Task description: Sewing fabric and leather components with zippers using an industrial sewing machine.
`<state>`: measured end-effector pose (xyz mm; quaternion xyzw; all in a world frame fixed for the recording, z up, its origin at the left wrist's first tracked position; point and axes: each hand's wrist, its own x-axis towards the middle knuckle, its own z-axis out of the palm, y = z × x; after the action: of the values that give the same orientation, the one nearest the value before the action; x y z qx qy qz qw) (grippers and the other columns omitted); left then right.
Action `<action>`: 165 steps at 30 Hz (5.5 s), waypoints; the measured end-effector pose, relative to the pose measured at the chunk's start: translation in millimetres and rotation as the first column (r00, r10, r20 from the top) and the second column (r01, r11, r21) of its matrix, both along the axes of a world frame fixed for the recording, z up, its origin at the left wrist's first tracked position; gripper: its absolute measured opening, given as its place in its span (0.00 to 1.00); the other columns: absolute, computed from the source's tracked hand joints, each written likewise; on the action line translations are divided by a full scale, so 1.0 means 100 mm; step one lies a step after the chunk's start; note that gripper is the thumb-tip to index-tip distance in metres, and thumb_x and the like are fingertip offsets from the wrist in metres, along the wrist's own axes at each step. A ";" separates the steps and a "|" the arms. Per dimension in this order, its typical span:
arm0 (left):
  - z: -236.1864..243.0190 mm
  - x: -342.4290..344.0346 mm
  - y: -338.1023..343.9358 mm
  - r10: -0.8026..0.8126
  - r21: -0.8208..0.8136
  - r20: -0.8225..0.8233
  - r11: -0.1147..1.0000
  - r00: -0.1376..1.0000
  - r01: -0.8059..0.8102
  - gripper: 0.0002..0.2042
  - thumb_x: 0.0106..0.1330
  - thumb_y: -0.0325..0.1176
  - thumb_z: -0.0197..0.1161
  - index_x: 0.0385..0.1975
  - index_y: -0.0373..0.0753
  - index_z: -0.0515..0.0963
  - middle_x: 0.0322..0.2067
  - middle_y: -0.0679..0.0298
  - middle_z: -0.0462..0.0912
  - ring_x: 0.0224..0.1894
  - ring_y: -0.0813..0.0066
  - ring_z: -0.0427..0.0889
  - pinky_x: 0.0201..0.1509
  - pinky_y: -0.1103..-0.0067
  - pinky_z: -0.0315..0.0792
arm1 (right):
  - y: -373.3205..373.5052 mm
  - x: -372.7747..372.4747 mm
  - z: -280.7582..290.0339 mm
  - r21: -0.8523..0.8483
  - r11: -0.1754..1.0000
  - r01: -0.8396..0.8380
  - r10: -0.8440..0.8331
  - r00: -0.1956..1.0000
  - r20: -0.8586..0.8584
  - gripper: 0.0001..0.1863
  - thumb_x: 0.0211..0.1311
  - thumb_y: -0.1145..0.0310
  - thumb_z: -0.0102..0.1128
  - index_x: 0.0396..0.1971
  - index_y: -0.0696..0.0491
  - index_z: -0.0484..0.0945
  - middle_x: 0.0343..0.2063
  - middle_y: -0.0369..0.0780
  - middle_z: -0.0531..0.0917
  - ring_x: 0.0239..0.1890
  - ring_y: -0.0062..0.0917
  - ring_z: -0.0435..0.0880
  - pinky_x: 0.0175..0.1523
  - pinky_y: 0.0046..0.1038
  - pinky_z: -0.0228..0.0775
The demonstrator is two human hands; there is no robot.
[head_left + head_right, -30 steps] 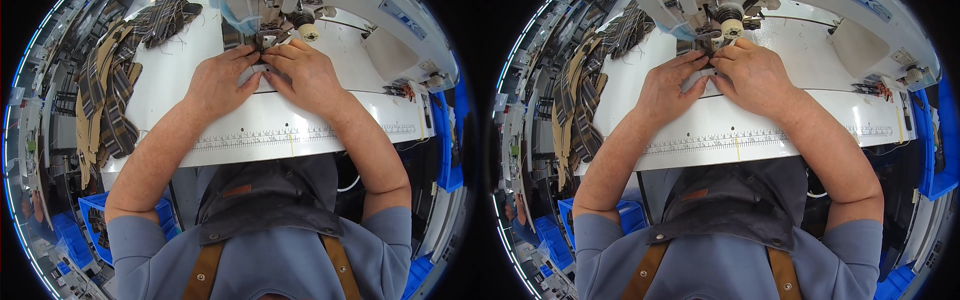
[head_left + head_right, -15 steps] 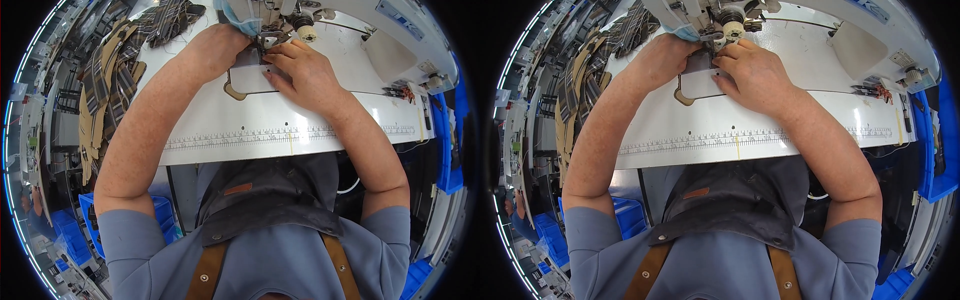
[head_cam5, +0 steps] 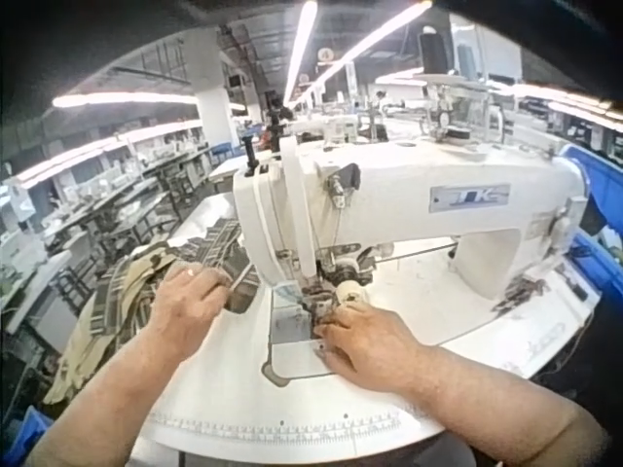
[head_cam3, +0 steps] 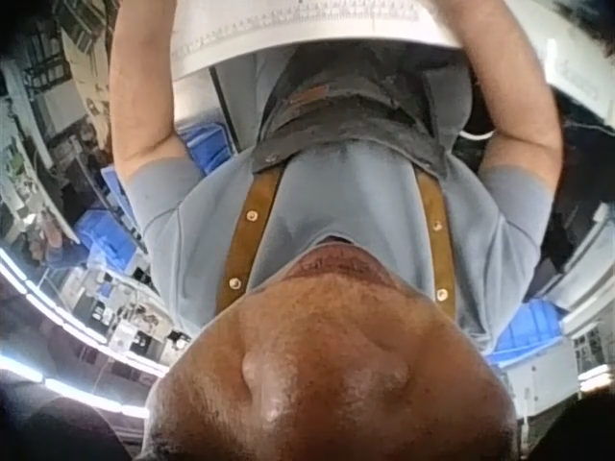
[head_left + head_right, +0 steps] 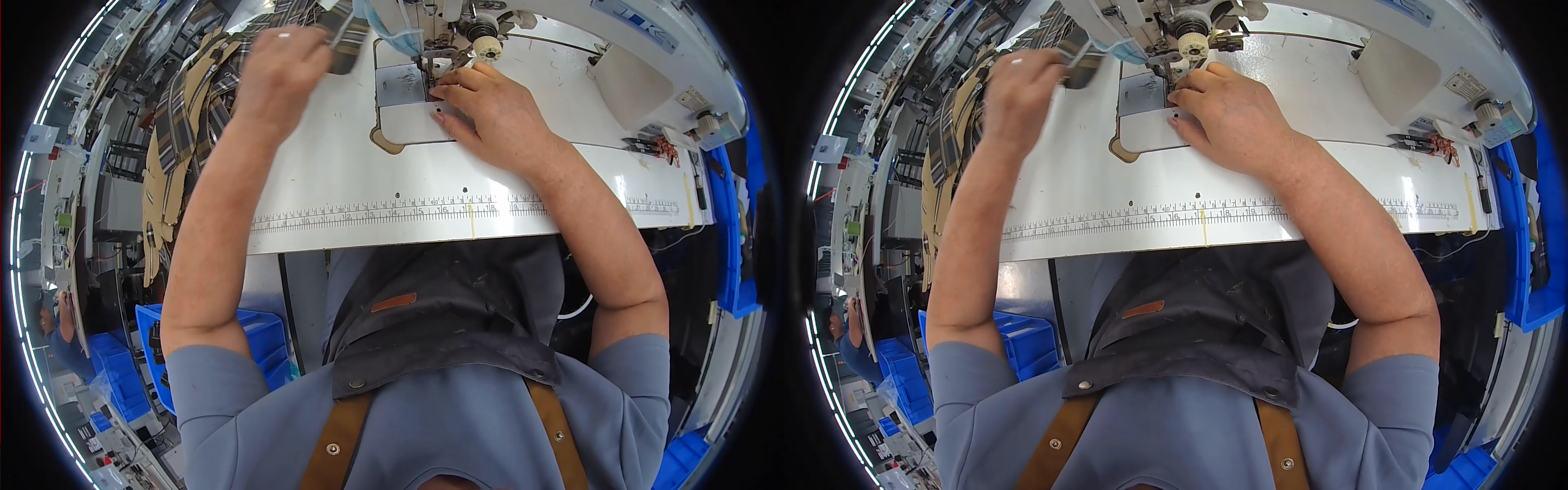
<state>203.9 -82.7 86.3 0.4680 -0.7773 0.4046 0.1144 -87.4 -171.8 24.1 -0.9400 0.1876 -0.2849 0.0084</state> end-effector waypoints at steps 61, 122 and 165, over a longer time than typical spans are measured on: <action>-0.62 -0.78 0.05 0.121 0.458 -0.689 0.836 0.714 0.301 0.20 0.68 0.34 0.67 0.58 0.33 0.82 0.61 0.53 0.81 0.61 0.56 0.83 0.64 0.68 0.78 | 0.03 0.03 -0.01 -0.103 0.995 -0.013 0.020 0.998 0.064 0.13 0.55 0.63 0.71 0.39 0.52 0.89 0.36 0.33 0.89 0.41 0.26 0.86 0.41 0.32 0.82; -0.35 0.02 -0.62 0.036 0.274 0.294 0.954 0.955 -0.121 0.16 0.62 0.28 0.65 0.50 0.38 0.85 0.50 0.68 0.87 0.62 0.72 0.80 0.71 0.76 0.72 | 0.08 0.03 0.10 0.037 0.998 -0.043 0.044 0.999 -0.011 0.14 0.63 0.66 0.67 0.44 0.56 0.86 0.47 0.41 0.87 0.45 0.36 0.88 0.47 0.36 0.82; 0.31 0.36 1.29 0.581 0.022 -0.278 0.800 0.765 -0.600 0.24 0.64 0.35 0.68 0.61 0.40 0.78 0.45 0.54 0.88 0.51 0.52 0.87 0.58 0.64 0.79 | 0.07 -0.02 0.03 0.020 0.999 -0.035 0.036 0.999 -0.034 0.14 0.67 0.68 0.63 0.49 0.55 0.86 0.49 0.40 0.86 0.45 0.36 0.88 0.50 0.36 0.81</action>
<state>239.6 46.6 117.6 0.7352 -0.5530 0.3784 0.1023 -89.1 -164.4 27.4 -0.9477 0.1738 -0.2668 0.0196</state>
